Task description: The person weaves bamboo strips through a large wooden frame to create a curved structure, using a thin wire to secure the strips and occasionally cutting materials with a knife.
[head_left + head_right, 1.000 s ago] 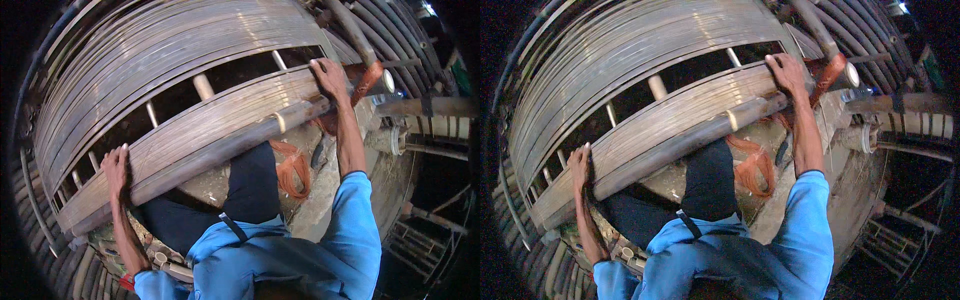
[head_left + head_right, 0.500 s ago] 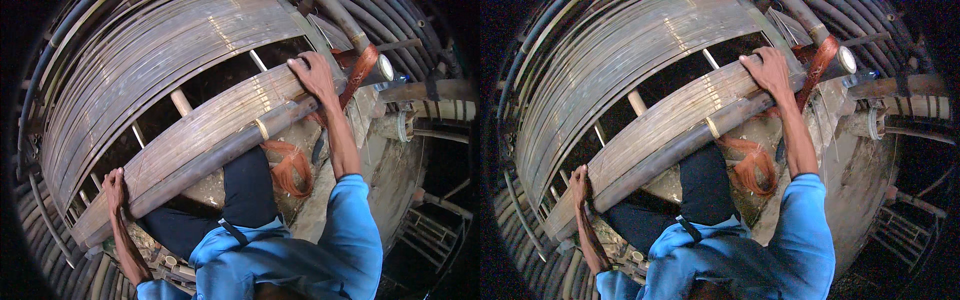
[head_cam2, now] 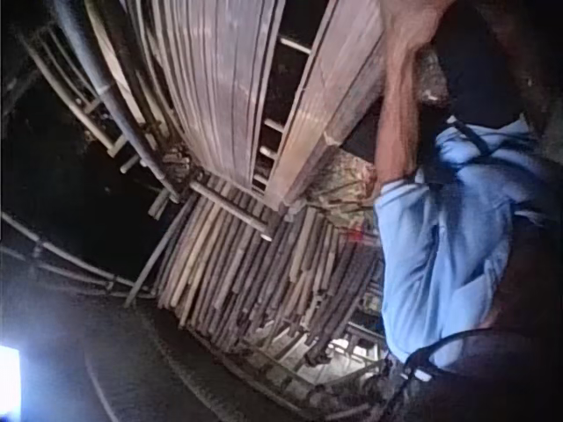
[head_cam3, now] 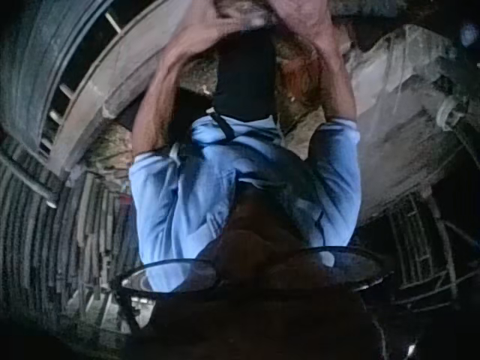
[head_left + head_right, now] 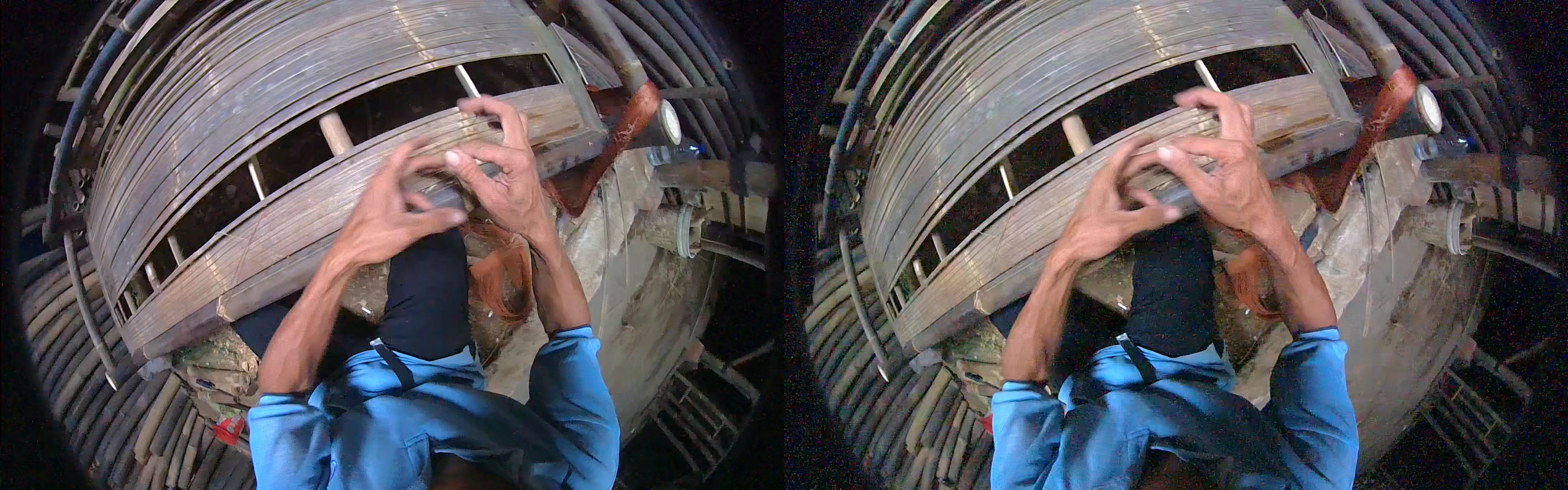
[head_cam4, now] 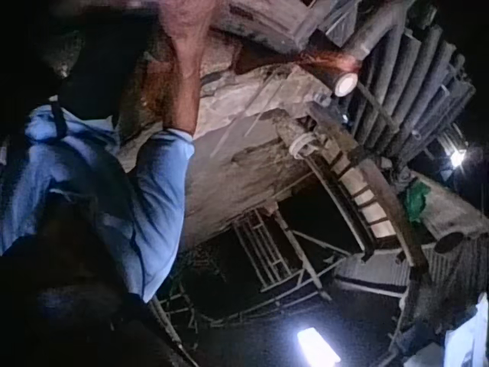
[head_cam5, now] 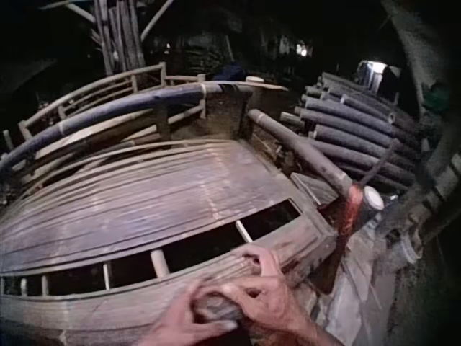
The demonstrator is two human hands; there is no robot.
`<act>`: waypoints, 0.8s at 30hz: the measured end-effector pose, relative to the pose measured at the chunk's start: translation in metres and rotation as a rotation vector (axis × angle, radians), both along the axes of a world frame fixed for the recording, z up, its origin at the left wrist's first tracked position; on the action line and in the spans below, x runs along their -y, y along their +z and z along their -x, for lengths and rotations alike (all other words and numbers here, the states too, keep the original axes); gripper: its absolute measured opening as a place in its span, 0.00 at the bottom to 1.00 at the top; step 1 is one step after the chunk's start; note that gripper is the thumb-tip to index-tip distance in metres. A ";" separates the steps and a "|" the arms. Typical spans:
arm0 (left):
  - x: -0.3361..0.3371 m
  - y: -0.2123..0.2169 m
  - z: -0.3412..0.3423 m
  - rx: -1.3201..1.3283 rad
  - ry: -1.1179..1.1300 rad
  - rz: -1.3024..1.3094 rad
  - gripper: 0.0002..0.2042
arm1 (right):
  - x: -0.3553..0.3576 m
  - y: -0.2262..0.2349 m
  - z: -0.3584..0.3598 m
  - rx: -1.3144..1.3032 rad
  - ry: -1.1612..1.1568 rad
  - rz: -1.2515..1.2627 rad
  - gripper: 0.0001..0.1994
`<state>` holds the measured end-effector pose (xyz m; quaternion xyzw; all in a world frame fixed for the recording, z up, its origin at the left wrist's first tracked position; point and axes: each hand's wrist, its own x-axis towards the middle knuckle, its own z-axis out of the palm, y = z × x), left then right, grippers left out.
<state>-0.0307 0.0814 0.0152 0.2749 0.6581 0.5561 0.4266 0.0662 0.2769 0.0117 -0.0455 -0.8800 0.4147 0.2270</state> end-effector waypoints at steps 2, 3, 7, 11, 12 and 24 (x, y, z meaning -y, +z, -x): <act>-0.037 0.006 -0.007 0.256 0.011 -0.348 0.33 | -0.013 0.025 0.008 -0.092 0.147 -0.104 0.12; -0.038 0.011 0.000 0.404 -0.072 -0.273 0.28 | -0.025 0.035 0.009 -0.091 0.178 0.024 0.11; -0.005 0.019 0.054 0.410 0.035 -0.177 0.11 | -0.087 0.048 0.021 -0.020 0.054 -0.039 0.14; 0.037 0.008 0.117 -0.038 0.470 0.346 0.12 | -0.145 0.022 0.028 0.286 -0.161 -0.187 0.19; 0.037 -0.002 0.128 -0.186 0.462 0.458 0.13 | -0.152 0.009 0.031 0.300 -0.111 -0.205 0.20; -0.206 -0.132 0.114 -0.405 0.108 0.530 0.21 | -0.162 -0.074 0.100 0.792 0.053 -0.284 0.25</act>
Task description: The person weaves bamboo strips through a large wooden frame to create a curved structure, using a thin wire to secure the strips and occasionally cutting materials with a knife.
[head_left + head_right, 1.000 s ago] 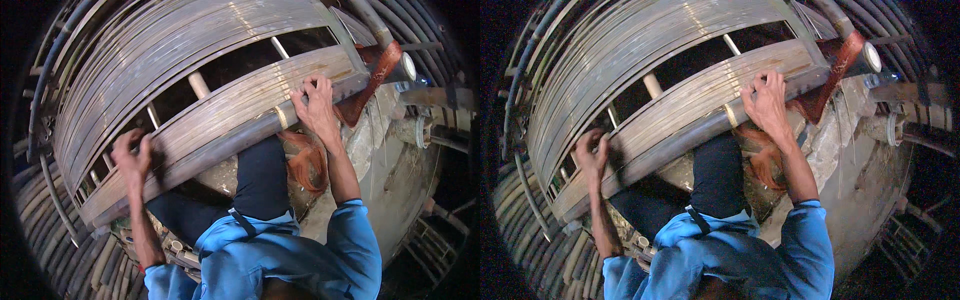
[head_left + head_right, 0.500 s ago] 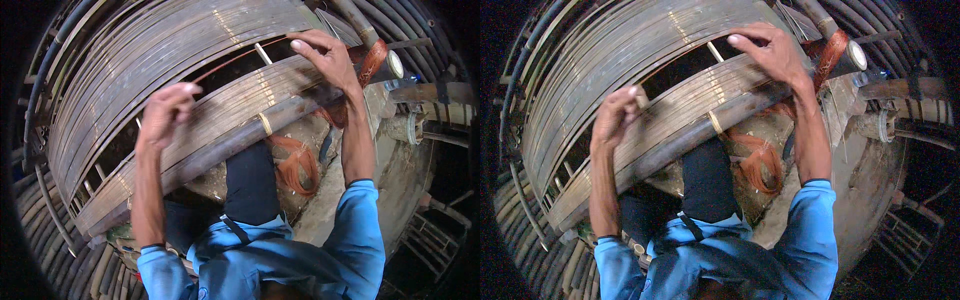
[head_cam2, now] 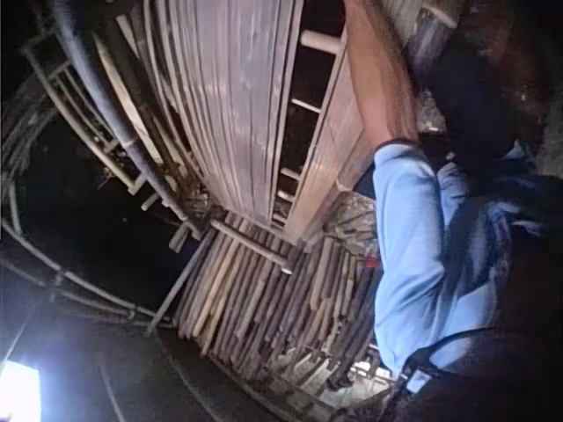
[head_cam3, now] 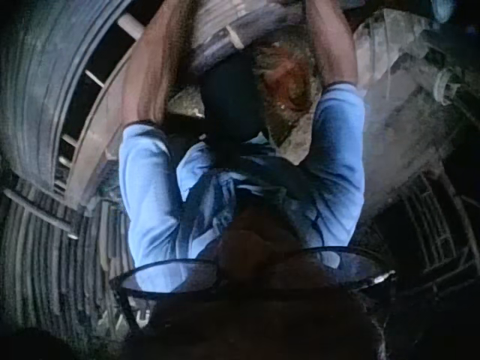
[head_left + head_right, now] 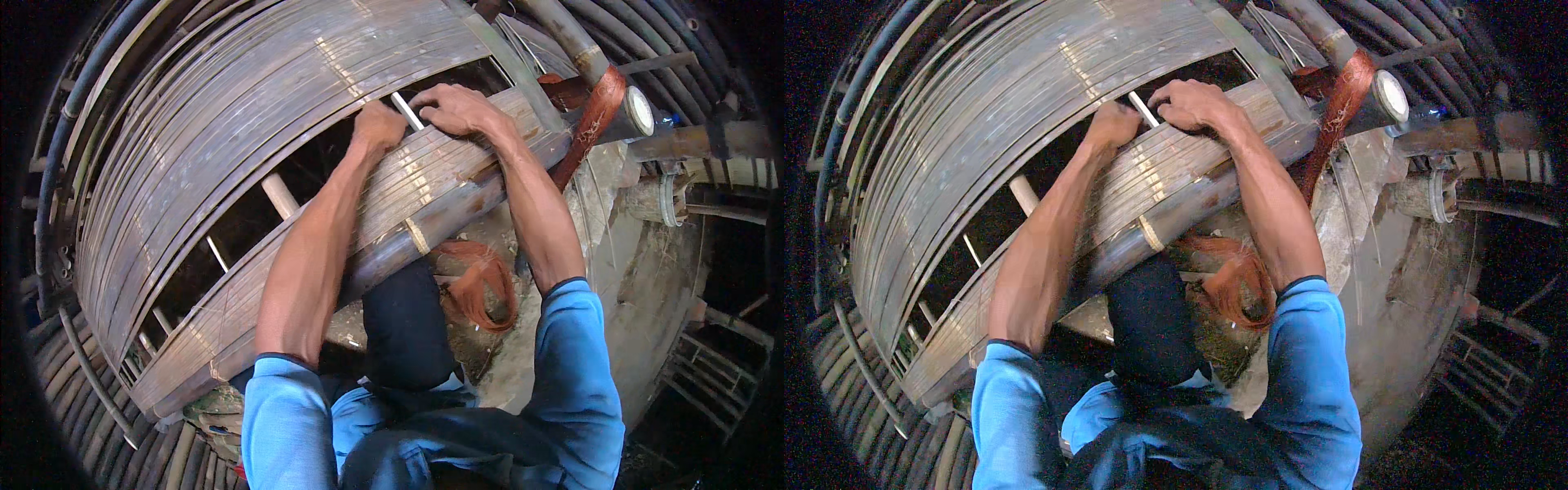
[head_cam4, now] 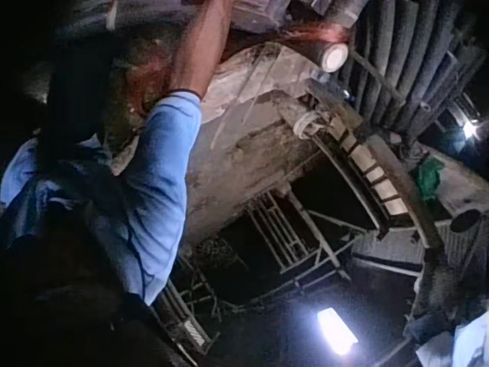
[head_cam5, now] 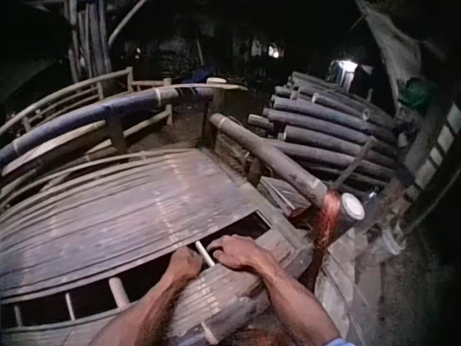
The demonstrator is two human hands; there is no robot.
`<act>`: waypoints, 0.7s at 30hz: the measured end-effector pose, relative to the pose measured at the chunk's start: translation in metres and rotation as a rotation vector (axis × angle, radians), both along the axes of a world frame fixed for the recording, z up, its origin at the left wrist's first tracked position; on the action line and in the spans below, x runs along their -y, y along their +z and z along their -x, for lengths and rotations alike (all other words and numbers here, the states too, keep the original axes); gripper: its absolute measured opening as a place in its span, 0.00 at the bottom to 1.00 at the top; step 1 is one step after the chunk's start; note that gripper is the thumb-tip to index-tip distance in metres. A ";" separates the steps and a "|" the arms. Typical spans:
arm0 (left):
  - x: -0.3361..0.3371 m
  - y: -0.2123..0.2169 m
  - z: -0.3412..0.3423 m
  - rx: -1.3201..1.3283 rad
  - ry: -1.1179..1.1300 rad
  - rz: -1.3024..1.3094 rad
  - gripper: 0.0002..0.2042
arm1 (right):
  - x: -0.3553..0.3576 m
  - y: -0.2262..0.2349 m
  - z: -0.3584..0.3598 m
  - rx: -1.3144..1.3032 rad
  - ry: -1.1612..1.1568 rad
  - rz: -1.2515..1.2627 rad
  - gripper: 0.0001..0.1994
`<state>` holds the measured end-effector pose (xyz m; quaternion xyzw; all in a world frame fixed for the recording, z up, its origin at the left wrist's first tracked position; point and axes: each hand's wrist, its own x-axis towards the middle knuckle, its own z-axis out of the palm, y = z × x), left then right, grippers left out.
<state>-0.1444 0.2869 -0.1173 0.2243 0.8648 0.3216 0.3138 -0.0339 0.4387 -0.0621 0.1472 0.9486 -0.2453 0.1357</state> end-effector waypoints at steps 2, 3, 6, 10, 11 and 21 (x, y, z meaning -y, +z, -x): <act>-0.008 -0.010 -0.002 0.070 0.066 -0.118 0.11 | 0.003 0.005 0.001 0.098 -0.001 -0.054 0.22; -0.007 -0.014 -0.002 0.149 0.082 -0.182 0.11 | 0.003 0.007 0.002 0.139 -0.018 -0.039 0.20; 0.004 -0.018 0.000 0.473 0.103 -0.330 0.10 | 0.003 0.008 0.004 0.154 -0.072 0.012 0.18; 0.015 -0.003 0.001 0.647 0.092 -0.436 0.10 | 0.001 0.002 -0.004 0.002 -0.145 0.070 0.16; 0.018 0.003 0.001 0.586 0.052 -0.413 0.10 | -0.001 0.002 -0.010 -0.145 -0.123 0.075 0.16; 0.102 0.068 0.005 -0.073 -0.203 -0.120 0.21 | -0.032 0.084 -0.236 -1.159 -0.685 1.166 0.09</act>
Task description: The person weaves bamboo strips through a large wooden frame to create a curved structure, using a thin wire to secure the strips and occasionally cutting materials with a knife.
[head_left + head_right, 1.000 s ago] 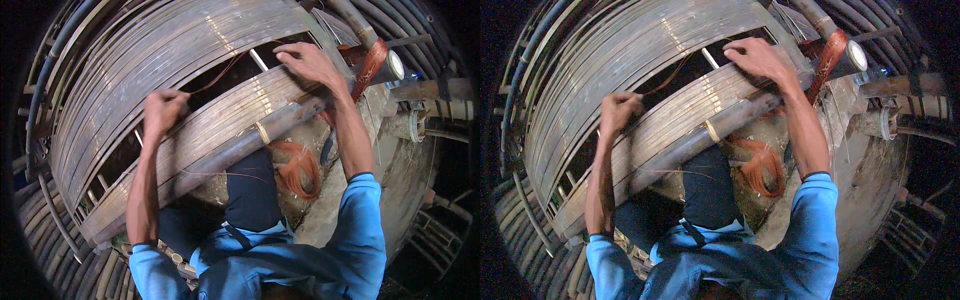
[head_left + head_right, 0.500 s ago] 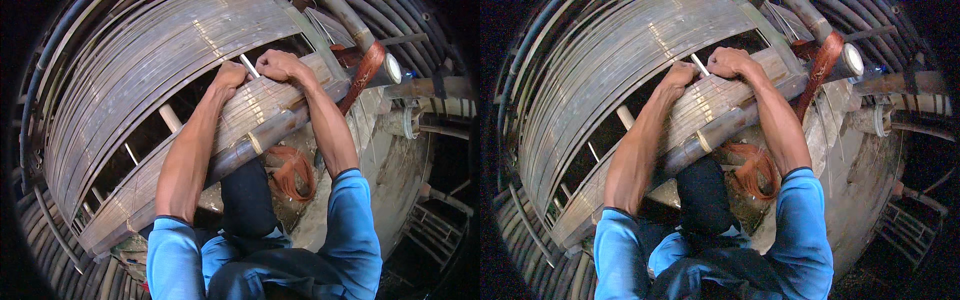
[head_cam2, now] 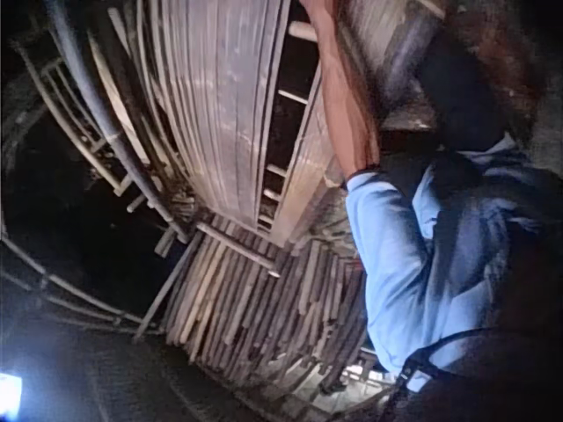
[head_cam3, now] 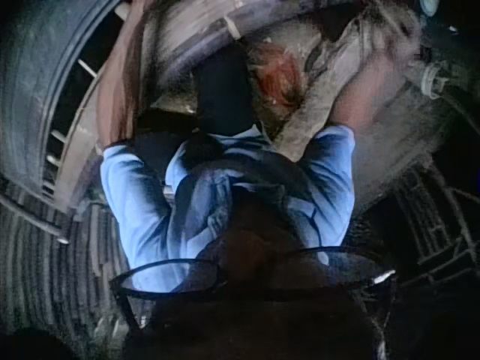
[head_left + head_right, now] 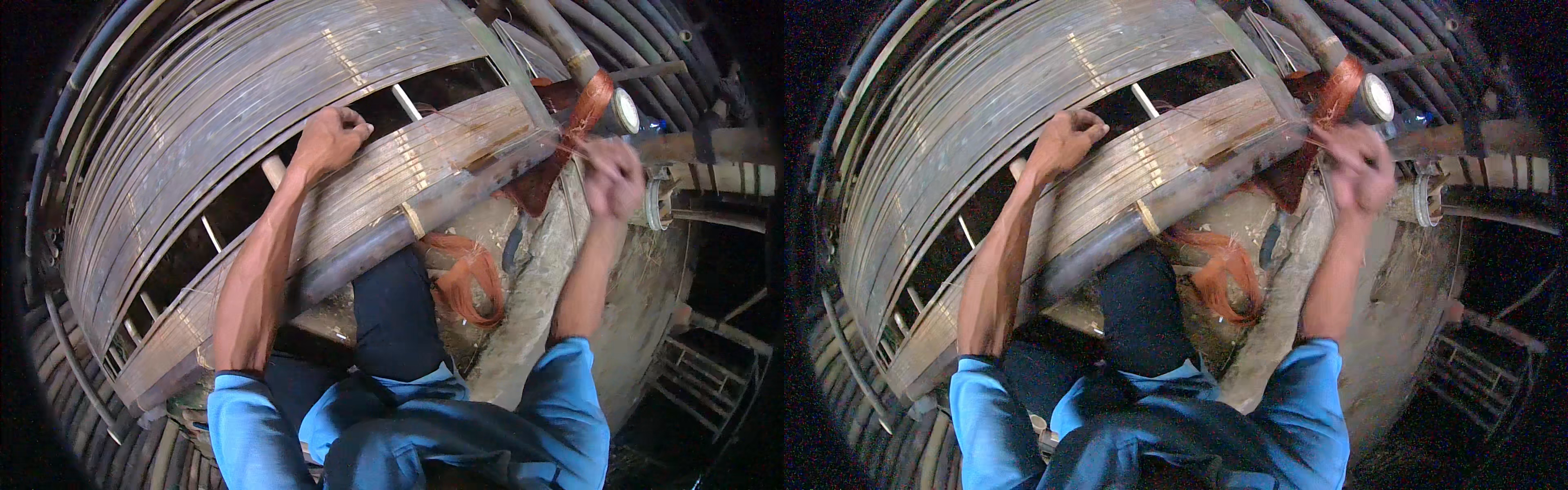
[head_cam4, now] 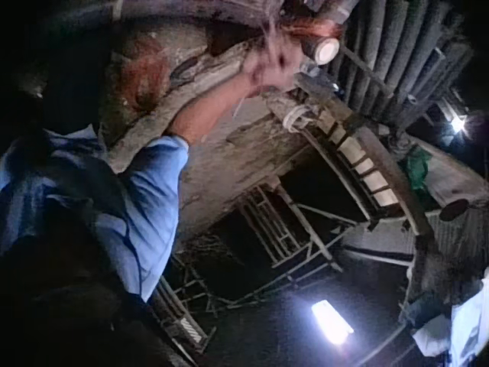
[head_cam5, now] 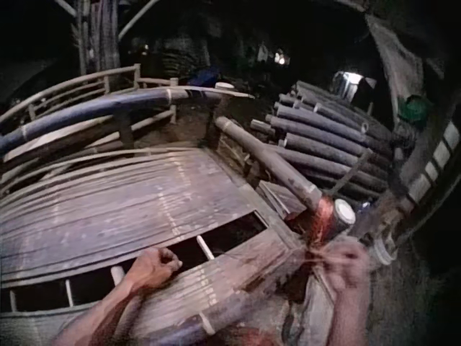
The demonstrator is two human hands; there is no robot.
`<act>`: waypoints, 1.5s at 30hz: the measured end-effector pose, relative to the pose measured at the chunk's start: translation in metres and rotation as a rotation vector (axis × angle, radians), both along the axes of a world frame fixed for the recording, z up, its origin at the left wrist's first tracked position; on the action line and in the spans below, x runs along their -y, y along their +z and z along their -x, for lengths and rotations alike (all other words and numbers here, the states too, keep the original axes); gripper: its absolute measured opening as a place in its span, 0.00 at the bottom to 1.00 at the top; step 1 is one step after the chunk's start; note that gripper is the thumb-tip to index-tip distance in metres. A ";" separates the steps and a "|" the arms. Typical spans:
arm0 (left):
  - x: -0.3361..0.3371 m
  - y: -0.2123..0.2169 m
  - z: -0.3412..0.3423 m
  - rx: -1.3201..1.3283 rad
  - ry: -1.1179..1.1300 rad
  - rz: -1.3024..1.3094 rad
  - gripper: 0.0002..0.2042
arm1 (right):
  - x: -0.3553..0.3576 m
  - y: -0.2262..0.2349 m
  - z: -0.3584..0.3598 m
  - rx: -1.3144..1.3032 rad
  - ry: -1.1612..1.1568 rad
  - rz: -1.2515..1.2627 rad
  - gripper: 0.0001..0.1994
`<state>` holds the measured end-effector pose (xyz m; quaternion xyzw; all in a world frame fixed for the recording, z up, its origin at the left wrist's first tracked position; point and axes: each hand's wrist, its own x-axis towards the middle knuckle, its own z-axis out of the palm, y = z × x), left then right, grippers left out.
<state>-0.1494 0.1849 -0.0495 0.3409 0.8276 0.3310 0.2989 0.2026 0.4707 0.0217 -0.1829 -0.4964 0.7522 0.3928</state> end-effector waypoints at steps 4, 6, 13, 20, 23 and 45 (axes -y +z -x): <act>0.010 0.000 -0.018 -0.025 0.044 0.159 0.27 | -0.001 0.061 -0.154 -0.470 -0.089 0.236 0.13; 0.011 -0.002 -0.025 -0.005 0.024 0.198 0.30 | 0.004 0.079 -0.227 -0.656 -0.123 0.165 0.19; 0.016 -0.007 -0.035 -0.011 0.099 0.117 0.27 | 0.006 0.065 -0.434 0.184 -1.440 -0.217 0.42; 0.016 -0.006 -0.048 -0.208 0.141 0.033 0.23 | 0.056 -0.066 -0.267 1.389 -0.526 -0.489 0.24; 0.017 -0.002 -0.047 -0.132 0.142 0.061 0.22 | 0.080 -0.077 -0.100 1.031 -0.495 -0.895 0.20; 0.019 -0.002 -0.050 -0.158 0.150 0.072 0.25 | 0.108 -0.050 0.163 -0.340 0.376 0.279 0.24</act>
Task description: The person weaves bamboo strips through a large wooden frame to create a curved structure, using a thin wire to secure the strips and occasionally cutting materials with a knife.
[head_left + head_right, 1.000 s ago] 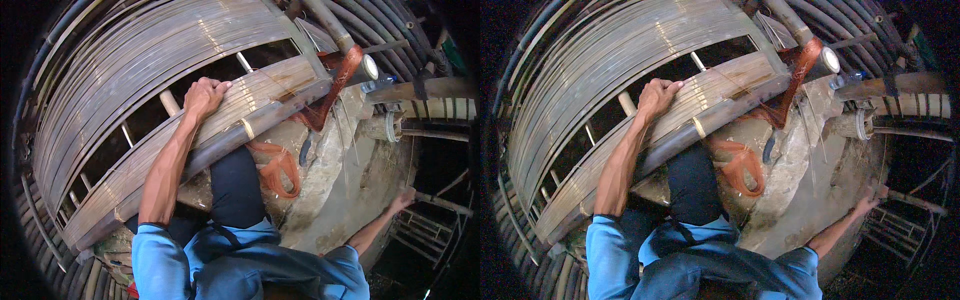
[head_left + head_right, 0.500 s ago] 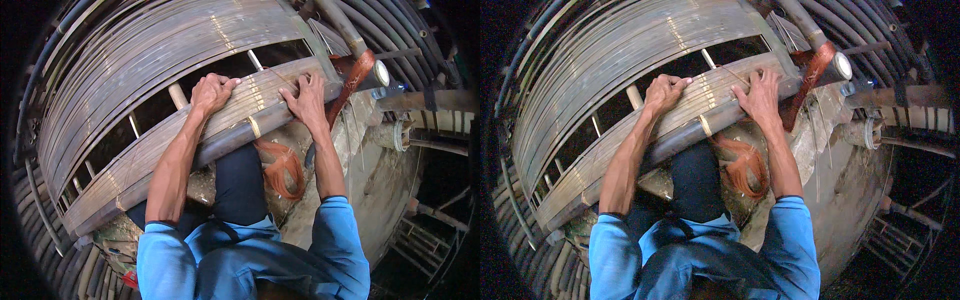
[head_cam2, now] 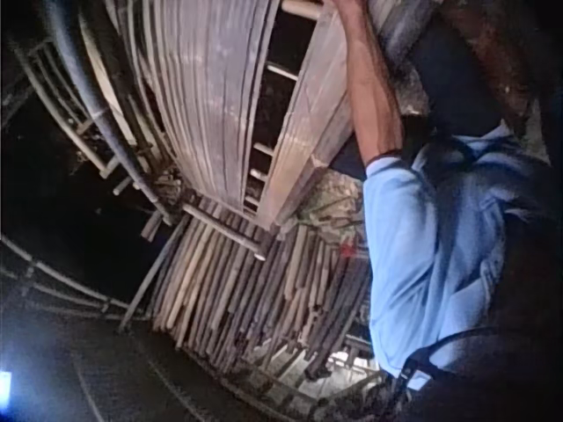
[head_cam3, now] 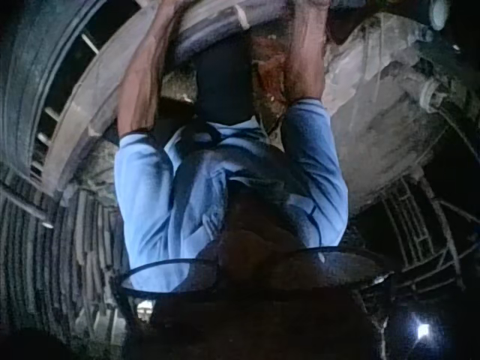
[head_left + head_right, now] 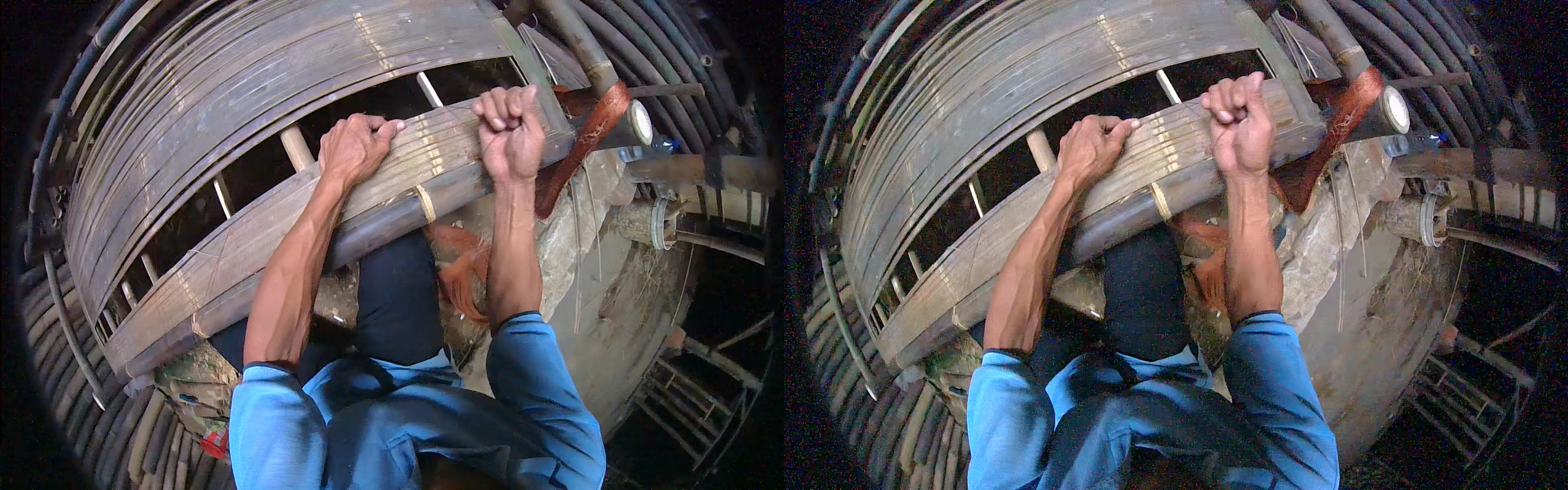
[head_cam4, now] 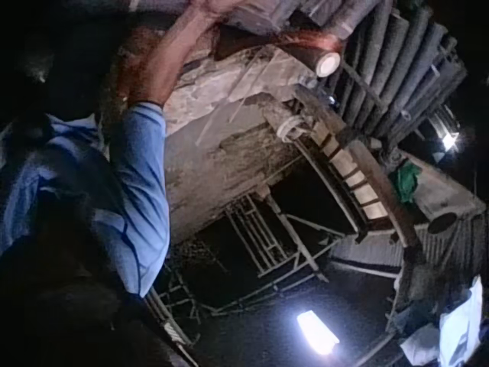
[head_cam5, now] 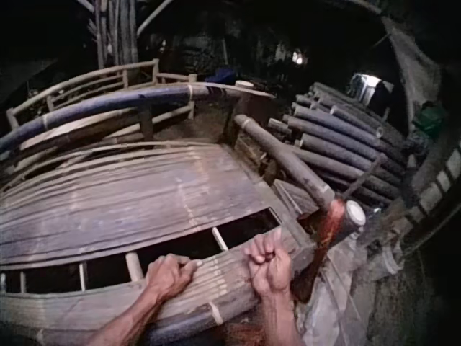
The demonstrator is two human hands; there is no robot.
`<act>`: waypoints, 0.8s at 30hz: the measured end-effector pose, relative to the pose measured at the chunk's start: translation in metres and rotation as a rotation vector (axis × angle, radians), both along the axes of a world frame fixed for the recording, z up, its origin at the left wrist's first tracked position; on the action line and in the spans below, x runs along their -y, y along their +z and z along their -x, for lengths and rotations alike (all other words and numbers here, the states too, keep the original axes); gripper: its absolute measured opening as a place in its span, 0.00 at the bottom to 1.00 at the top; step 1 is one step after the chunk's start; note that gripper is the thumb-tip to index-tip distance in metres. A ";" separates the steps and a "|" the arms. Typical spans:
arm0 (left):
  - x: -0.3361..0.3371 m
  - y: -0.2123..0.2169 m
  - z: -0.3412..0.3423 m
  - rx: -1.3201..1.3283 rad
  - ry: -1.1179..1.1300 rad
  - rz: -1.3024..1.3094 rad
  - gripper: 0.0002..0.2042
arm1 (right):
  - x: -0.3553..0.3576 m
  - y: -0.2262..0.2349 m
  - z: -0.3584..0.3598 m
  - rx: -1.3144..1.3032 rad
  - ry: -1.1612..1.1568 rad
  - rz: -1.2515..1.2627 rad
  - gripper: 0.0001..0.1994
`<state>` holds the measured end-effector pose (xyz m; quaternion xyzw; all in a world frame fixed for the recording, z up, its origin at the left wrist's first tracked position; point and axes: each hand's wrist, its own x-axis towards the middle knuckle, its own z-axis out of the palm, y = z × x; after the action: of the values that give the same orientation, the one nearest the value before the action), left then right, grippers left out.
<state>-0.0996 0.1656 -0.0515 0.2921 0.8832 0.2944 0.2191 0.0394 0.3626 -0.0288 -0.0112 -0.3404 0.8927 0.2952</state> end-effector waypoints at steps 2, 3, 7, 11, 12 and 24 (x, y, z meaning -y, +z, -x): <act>0.000 0.000 0.000 0.006 -0.008 0.009 0.27 | 0.006 0.005 -0.010 0.110 -0.103 -0.099 0.25; -0.001 0.000 0.000 -0.020 -0.017 0.001 0.26 | 0.013 0.008 -0.015 0.123 -0.088 -0.169 0.25; -0.002 0.000 0.003 -0.034 -0.048 0.024 0.23 | 0.077 0.006 -0.039 0.556 -0.165 -0.761 0.24; -0.005 -0.008 0.001 -0.101 -0.092 0.010 0.25 | 0.070 0.012 -0.052 0.680 0.093 -0.922 0.23; -0.003 -0.011 0.000 -0.106 -0.081 -0.007 0.26 | 0.063 0.012 -0.058 0.645 0.186 -0.999 0.24; 0.331 0.016 -0.059 -0.883 0.586 0.028 0.25 | 0.101 0.022 -0.194 1.144 0.218 -1.852 0.18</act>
<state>-0.0410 -0.1653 -0.0354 0.1261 0.9398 0.1806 -0.2611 0.2337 0.2618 -0.0065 -0.1679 -0.9657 0.1748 -0.0933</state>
